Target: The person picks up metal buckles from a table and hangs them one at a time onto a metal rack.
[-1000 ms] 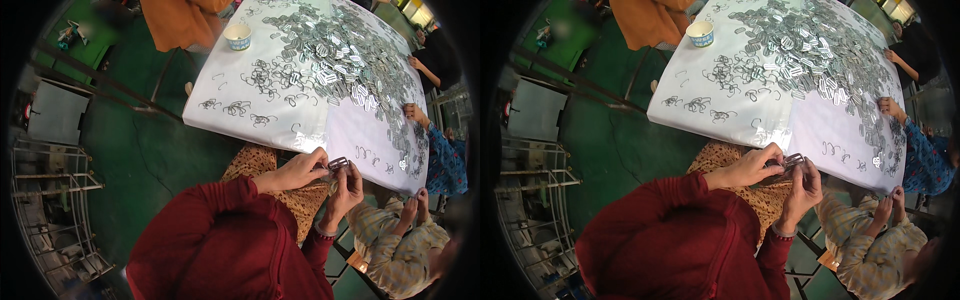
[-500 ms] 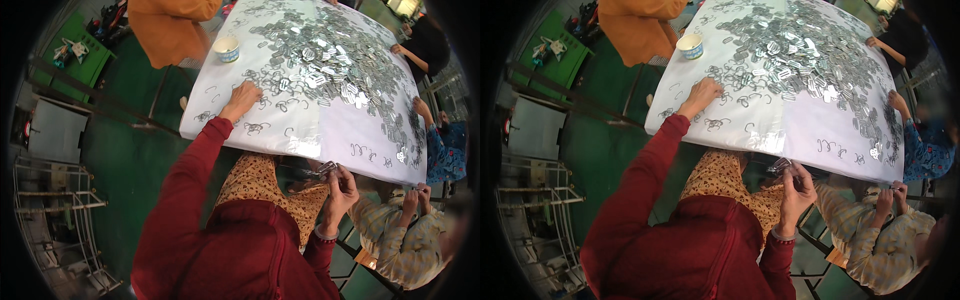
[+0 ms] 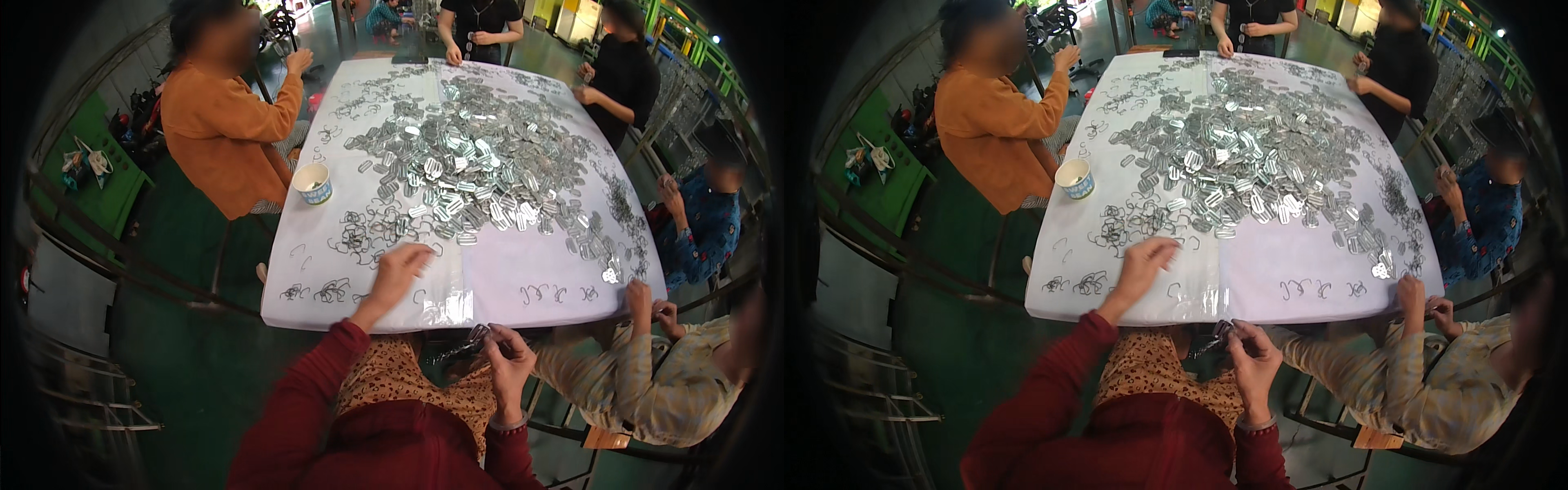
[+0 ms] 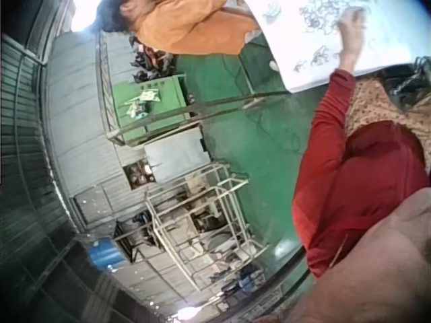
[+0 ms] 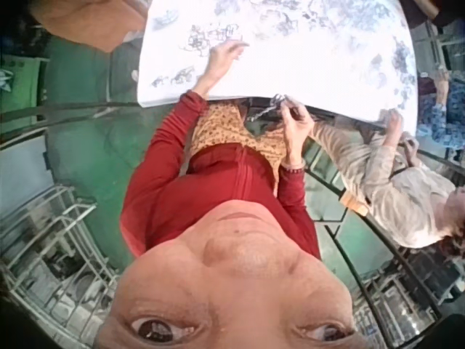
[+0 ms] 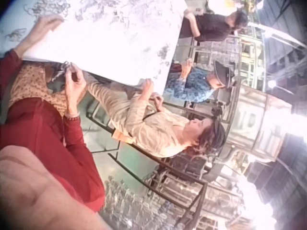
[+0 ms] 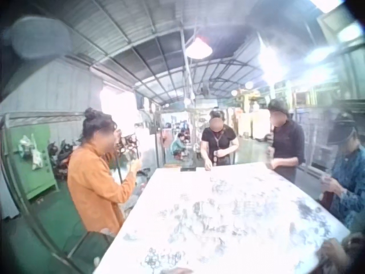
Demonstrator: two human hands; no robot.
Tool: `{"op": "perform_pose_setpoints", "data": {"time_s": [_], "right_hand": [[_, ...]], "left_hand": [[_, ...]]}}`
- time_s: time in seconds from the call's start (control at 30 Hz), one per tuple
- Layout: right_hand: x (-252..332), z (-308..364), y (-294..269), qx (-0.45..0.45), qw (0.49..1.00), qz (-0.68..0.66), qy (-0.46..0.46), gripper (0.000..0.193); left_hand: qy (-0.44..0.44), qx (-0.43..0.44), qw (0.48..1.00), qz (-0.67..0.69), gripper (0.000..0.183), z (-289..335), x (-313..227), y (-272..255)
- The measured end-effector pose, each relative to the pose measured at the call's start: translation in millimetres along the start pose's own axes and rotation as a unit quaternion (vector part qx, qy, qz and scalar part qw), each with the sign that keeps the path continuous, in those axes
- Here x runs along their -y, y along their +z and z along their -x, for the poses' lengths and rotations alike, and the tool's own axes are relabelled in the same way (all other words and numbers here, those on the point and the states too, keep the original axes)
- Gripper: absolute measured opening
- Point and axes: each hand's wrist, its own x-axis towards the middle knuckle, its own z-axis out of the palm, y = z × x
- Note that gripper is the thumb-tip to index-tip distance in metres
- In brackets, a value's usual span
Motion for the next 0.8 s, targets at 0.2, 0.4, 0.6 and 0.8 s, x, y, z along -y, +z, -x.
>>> {"op": "perform_pose_setpoints", "data": {"time_s": [0.2, 0.4, 0.6, 0.8], "right_hand": [[-8, 2, 4, -0.048, 0.998, -0.016, -0.021, 0.019], [-3, 7, 6, -0.072, 0.997, 0.028, -0.025, 0.021], [-5, 13, 5, -0.040, 0.992, 0.079, -0.090, 0.024], [-3, 10, 3, 0.019, 0.973, 0.188, -0.131, 0.032]], "left_hand": [[0.059, 0.146, 0.985, 0.074, 0.010, 61, -71, 44], [0.162, 0.074, 0.984, -0.018, 0.013, 74, -62, 56], [0.138, 0.064, 0.988, 0.017, 0.014, 79, -56, 58], [0.063, 0.097, 0.990, 0.076, 0.015, 81, -58, 58]]}}
